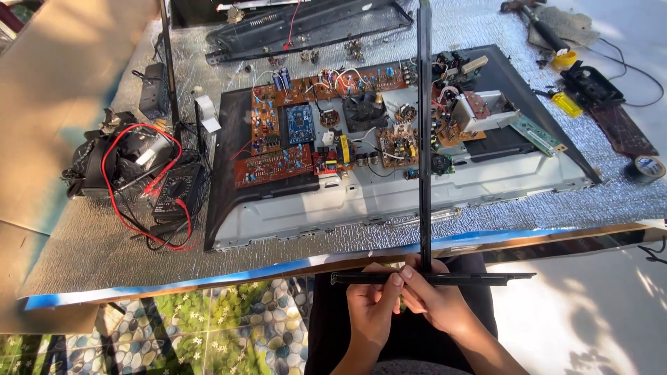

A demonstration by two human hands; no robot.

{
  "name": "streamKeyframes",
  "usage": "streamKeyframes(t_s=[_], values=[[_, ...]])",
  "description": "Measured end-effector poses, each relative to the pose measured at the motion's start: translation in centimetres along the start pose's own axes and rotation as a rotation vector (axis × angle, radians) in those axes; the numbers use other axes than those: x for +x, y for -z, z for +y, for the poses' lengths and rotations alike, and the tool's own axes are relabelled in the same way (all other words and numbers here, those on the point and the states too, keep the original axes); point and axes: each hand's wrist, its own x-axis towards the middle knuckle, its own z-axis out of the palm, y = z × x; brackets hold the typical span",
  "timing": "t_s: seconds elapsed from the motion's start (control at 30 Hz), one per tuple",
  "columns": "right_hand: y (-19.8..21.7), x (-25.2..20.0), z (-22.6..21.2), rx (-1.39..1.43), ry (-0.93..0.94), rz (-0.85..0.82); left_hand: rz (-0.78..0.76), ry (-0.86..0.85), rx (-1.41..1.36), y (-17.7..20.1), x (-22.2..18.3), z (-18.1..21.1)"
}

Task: Repairing a broken plastic frame by aligning the pieces and securing the joint with electrical tape.

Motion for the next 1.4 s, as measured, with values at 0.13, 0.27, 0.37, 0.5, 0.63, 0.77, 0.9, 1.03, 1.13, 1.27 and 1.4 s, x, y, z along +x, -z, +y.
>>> streamKeyframes(t_s=[0.13,0.27,0.37,0.5,0.63,0.77,0.9,1.03,1.13,1.27,1.4], values=[[1.0,-0.2,1.6,-0.107,-0.046,0.006,0.067,0.01,0.004,0.3,0.4,-0.5],[3.5,-0.6,4.4,-0.018,-0.133,0.049,0.111,0.04,0.056,0.7,0.8,-1.2],[3.1,-0.8,4.0,-0.056,-0.102,0.037,0.098,0.063,0.062,0.4,0.6,-0.4],[3.1,-0.7,3.9,-0.085,-0.098,0.043,0.073,0.013,0.044,0.5,0.8,-0.7],[3.1,-0.6,3.9,-0.027,-0.11,0.032,0.038,0.032,0.021,0.3,1.1,-0.2],[3.3,-0.5,4.5,0.039,-0.103,0.07,0.013,0.091,0.032,0.5,1.5,-0.2],[3.1,-0.4,4.2,0.011,-0.077,0.095,-0.004,0.047,-0.003,0.3,1.7,-0.1],[3.2,-0.3,3.4,-0.01,-0.057,0.138,-0.059,0.09,-0.022,0.8,1.0,-1.2],[3.4,0.0,1.7,0.009,0.01,0.14,-0.089,0.177,0.029,1.4,0.1,-1.6],[2.7,0.7,-2.3,-0.408,0.164,0.178,-0.12,0.39,0.057,2.2,-1.1,-1.2],[3.2,1.9,-6.1,-0.987,0.265,0.319,-0.134,0.481,0.205,2.5,-2.0,-2.0]])
